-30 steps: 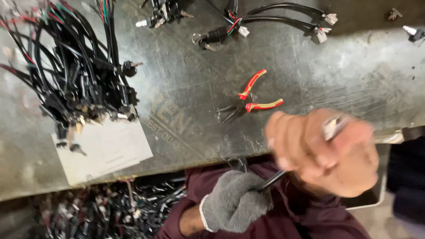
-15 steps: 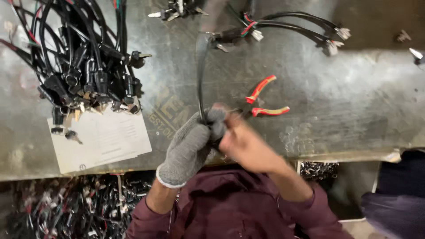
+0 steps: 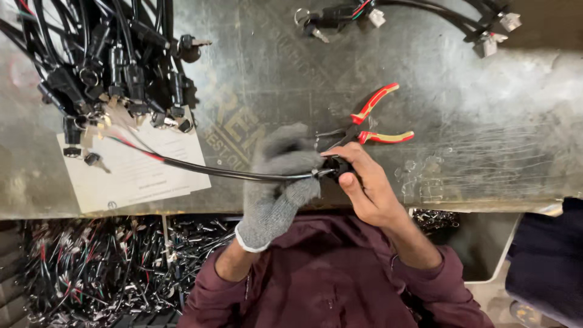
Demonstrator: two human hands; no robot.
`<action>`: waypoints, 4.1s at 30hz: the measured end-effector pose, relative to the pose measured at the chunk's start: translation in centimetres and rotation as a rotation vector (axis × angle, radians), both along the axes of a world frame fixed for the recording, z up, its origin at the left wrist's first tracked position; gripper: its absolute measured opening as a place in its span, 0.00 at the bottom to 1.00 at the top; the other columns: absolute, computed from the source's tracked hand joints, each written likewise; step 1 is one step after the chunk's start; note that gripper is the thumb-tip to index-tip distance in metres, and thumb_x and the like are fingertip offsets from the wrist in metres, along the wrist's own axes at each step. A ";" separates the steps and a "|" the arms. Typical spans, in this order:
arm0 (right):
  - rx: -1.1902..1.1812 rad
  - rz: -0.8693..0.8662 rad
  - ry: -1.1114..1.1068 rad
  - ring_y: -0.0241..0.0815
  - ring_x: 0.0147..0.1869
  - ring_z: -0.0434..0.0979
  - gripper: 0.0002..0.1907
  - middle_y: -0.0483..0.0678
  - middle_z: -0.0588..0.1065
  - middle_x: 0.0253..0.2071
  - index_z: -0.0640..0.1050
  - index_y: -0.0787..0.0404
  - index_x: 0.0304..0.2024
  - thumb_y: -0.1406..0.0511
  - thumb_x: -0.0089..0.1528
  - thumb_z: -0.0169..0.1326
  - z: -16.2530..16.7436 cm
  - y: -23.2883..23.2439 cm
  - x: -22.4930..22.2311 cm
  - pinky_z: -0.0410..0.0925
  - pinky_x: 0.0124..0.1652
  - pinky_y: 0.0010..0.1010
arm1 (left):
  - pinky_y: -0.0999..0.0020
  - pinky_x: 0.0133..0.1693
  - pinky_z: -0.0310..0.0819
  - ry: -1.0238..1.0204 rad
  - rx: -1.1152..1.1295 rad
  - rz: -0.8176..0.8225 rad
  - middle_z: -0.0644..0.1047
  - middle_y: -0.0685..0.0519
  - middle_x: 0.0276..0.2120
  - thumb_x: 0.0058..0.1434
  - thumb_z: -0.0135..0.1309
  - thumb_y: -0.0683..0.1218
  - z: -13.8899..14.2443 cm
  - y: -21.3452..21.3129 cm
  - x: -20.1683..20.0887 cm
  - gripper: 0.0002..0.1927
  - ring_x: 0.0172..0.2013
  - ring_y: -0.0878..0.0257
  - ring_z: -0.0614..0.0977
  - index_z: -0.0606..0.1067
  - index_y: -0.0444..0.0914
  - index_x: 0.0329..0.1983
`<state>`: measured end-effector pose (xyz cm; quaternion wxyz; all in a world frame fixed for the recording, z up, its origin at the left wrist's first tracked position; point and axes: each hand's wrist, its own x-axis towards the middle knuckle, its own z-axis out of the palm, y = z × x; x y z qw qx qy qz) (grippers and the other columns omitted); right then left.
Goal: The person strips the outer insulation from the ends of black cable assemblies at a workbench, using pliers to cut and pull the jacket off and exposing the inner colored wires. They work through the cables one at a time and set the processed cables aside on the bench.
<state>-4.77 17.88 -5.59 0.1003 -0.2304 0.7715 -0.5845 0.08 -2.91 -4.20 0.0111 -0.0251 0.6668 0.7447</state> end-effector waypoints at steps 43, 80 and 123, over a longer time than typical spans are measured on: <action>-0.215 0.261 -0.414 0.36 0.59 0.71 0.24 0.48 0.76 0.56 0.71 0.70 0.61 0.60 0.69 0.48 -0.1 0.6 -0.6 0.66 0.60 0.32 | 0.58 0.66 0.66 0.387 -0.418 -0.319 0.79 0.52 0.58 0.65 0.61 0.50 1.6 -0.4 -3.1 0.18 0.60 0.51 0.79 0.78 0.41 0.56; 0.263 -0.279 0.227 0.55 0.42 0.75 0.06 0.54 0.74 0.38 0.74 0.67 0.41 0.68 0.69 0.51 -3.4 -3.8 1.7 0.67 0.40 0.39 | 0.67 0.51 0.70 -0.086 0.400 0.173 0.77 0.50 0.46 0.75 0.44 0.48 -2.3 2.9 -3.5 0.16 0.46 0.63 0.76 0.69 0.35 0.59; 0.422 -0.069 0.429 0.50 0.41 0.77 0.19 0.47 0.74 0.36 0.73 0.60 0.38 0.64 0.49 0.67 0.2 0.7 -2.2 0.70 0.37 0.38 | 0.66 0.44 0.79 -0.144 -0.239 -0.331 0.80 0.47 0.42 0.66 0.58 0.41 4.8 -0.7 -0.3 0.36 0.39 0.55 0.84 0.59 0.37 0.75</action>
